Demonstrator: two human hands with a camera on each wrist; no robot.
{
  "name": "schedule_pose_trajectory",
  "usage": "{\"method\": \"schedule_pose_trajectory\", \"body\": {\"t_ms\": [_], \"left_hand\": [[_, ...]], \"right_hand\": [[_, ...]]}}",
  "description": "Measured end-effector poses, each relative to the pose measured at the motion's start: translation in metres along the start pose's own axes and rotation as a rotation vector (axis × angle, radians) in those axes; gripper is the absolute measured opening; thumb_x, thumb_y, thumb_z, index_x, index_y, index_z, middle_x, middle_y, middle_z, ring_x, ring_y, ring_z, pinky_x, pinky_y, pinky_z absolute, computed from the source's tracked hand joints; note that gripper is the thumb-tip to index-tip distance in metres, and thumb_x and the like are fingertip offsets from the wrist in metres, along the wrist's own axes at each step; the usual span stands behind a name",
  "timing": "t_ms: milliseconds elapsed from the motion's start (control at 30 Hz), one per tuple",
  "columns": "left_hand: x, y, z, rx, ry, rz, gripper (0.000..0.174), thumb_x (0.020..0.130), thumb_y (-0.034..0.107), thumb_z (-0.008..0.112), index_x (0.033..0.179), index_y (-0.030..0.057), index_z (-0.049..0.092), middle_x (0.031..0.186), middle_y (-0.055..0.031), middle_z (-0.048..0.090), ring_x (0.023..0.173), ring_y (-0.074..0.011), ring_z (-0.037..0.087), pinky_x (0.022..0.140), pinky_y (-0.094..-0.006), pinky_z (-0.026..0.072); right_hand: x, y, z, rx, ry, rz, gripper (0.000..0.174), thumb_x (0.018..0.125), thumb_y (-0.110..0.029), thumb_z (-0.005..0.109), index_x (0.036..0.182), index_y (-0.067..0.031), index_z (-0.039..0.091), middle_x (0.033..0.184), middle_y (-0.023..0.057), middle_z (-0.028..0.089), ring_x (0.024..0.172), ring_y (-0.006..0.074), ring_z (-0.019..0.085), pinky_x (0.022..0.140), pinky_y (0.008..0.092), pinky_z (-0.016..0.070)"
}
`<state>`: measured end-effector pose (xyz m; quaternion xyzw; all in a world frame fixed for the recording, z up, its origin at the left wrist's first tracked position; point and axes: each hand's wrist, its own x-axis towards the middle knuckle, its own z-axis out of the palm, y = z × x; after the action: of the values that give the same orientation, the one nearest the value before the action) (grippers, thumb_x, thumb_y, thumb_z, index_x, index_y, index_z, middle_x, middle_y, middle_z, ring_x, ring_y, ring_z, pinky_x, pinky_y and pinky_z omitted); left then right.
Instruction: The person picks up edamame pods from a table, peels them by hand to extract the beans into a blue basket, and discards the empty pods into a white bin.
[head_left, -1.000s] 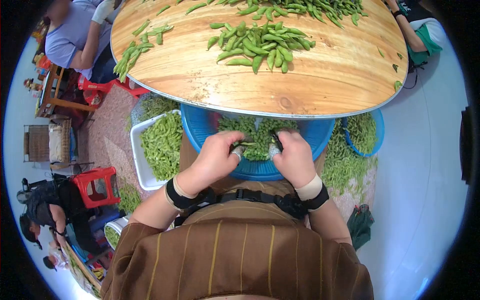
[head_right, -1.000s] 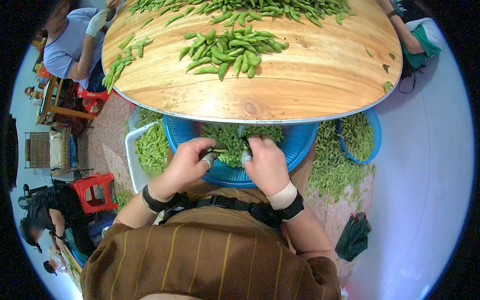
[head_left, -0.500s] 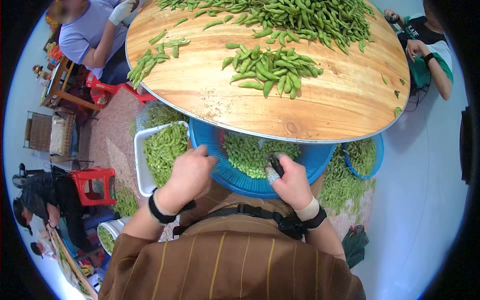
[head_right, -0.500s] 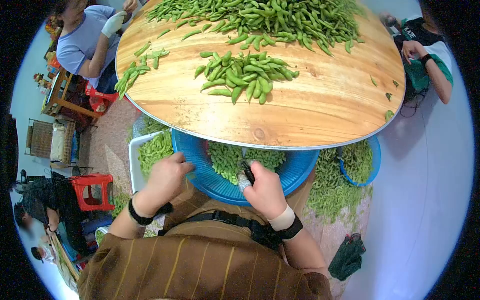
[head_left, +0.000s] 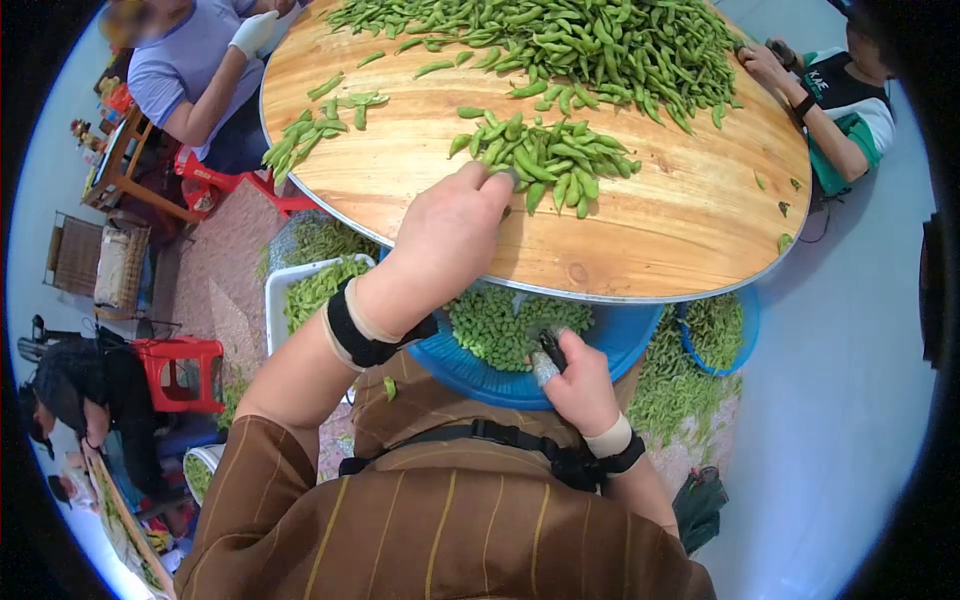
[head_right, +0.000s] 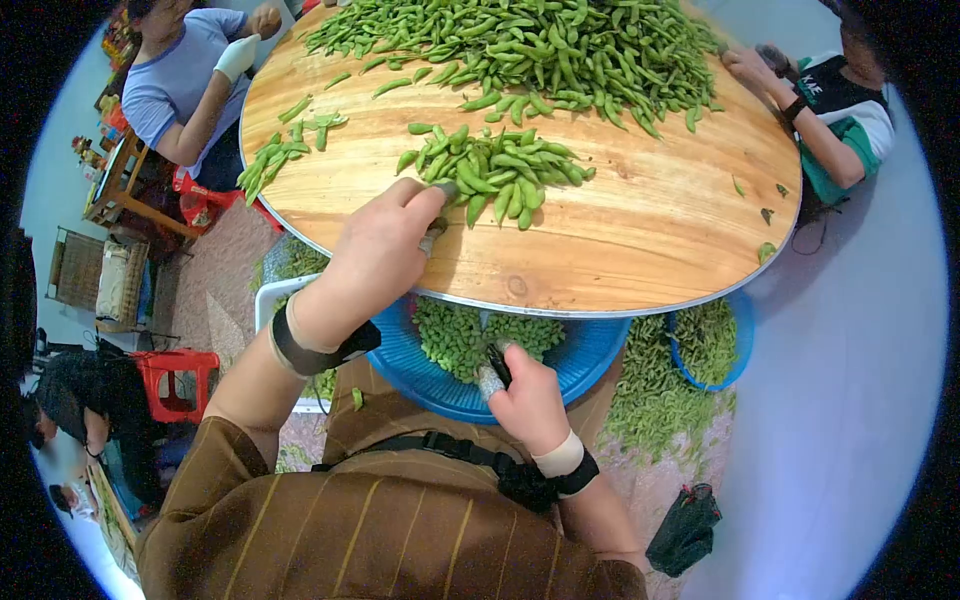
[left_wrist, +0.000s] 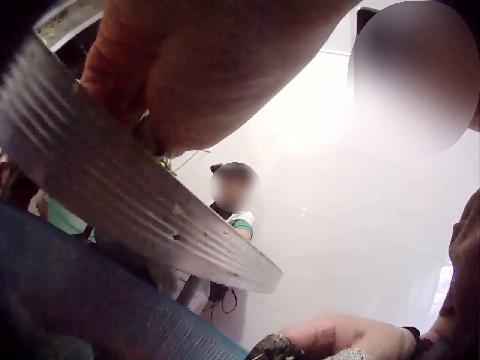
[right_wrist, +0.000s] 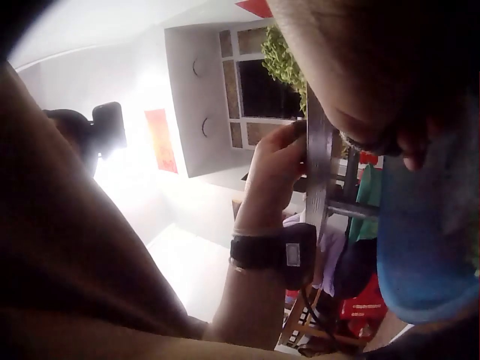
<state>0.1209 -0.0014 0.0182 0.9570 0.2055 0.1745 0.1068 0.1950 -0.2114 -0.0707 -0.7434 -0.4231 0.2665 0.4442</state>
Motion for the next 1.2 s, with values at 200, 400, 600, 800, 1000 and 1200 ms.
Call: {"method": "schedule_pose_trajectory", "body": {"t_ms": [200, 400, 600, 800, 1000, 1200], "left_hand": [[-0.017, 0.003, -0.003, -0.066, 0.049, -0.068, 0.043, 0.067, -0.008, 0.056, 0.109, 0.0016, 0.054, 0.093, -0.0179, 0.056, 0.083, -0.0359, 0.058, 0.071, -0.0395, 0.0487], [-0.07, 0.035, -0.021, -0.802, -0.389, -0.122, 0.033, 0.073, -0.005, 0.058, 0.103, -0.0004, 0.047, 0.082, -0.0152, 0.06, 0.073, -0.0292, 0.063, 0.063, -0.0354, 0.0491], [-0.089, 0.035, -0.003, -0.86, -0.501, -0.264, 0.036, 0.083, 0.009, 0.064, 0.115, -0.0002, 0.05, 0.085, -0.0055, 0.061, 0.072, -0.0112, 0.057, 0.064, -0.0265, 0.0475], [-0.096, 0.025, 0.02, -1.037, -0.442, -0.388, 0.014, 0.091, 0.007, 0.055, 0.1, -0.0018, 0.061, 0.081, -0.0007, 0.062, 0.075, -0.0065, 0.055, 0.066, -0.0225, 0.0458], [-0.1, 0.022, 0.024, -1.018, -0.448, -0.396, 0.012, 0.091, 0.006, 0.054, 0.098, -0.0009, 0.061, 0.081, -0.0003, 0.061, 0.076, -0.0061, 0.055, 0.068, -0.0228, 0.0458], [-0.103, 0.02, 0.032, -0.934, -0.357, -0.313, 0.012, 0.091, 0.006, 0.054, 0.097, -0.001, 0.06, 0.082, -0.0009, 0.062, 0.075, -0.0082, 0.055, 0.068, -0.0258, 0.0472]], "right_hand": [[-0.002, 0.004, 0.0, 0.153, -0.04, 0.057, 0.017, 0.081, -0.011, 0.063, 0.09, 0.0006, 0.054, 0.068, 0.0181, 0.058, 0.061, 0.0368, 0.057, 0.057, 0.0397, 0.046], [0.004, -0.043, -0.022, 0.785, -0.126, 0.208, 0.018, 0.088, -0.011, 0.062, 0.104, -0.0028, 0.058, 0.076, -0.0048, 0.057, 0.059, 0.0029, 0.049, 0.049, 0.021, 0.0405], [0.002, -0.033, -0.013, 0.689, -0.13, 0.175, 0.016, 0.09, -0.011, 0.06, 0.103, -0.0032, 0.056, 0.072, -0.002, 0.056, 0.054, 0.0029, 0.047, 0.046, 0.0189, 0.0381], [-0.005, -0.036, -0.015, 0.624, -0.14, 0.156, 0.023, 0.089, -0.006, 0.051, 0.111, -0.0026, 0.054, 0.078, 0.0011, 0.06, 0.057, 0.0056, 0.051, 0.049, 0.0206, 0.0422], [-0.007, -0.041, -0.016, 0.541, -0.225, 0.184, 0.036, 0.083, 0.002, 0.046, 0.118, -0.0016, 0.051, 0.081, 0.0034, 0.062, 0.06, 0.0084, 0.055, 0.054, 0.0238, 0.0461], [-0.006, -0.042, -0.016, 0.693, -0.264, 0.268, 0.035, 0.087, 0.001, 0.044, 0.121, -0.0045, 0.05, 0.08, 0.0021, 0.06, 0.056, 0.006, 0.05, 0.048, 0.0202, 0.0408]]}}
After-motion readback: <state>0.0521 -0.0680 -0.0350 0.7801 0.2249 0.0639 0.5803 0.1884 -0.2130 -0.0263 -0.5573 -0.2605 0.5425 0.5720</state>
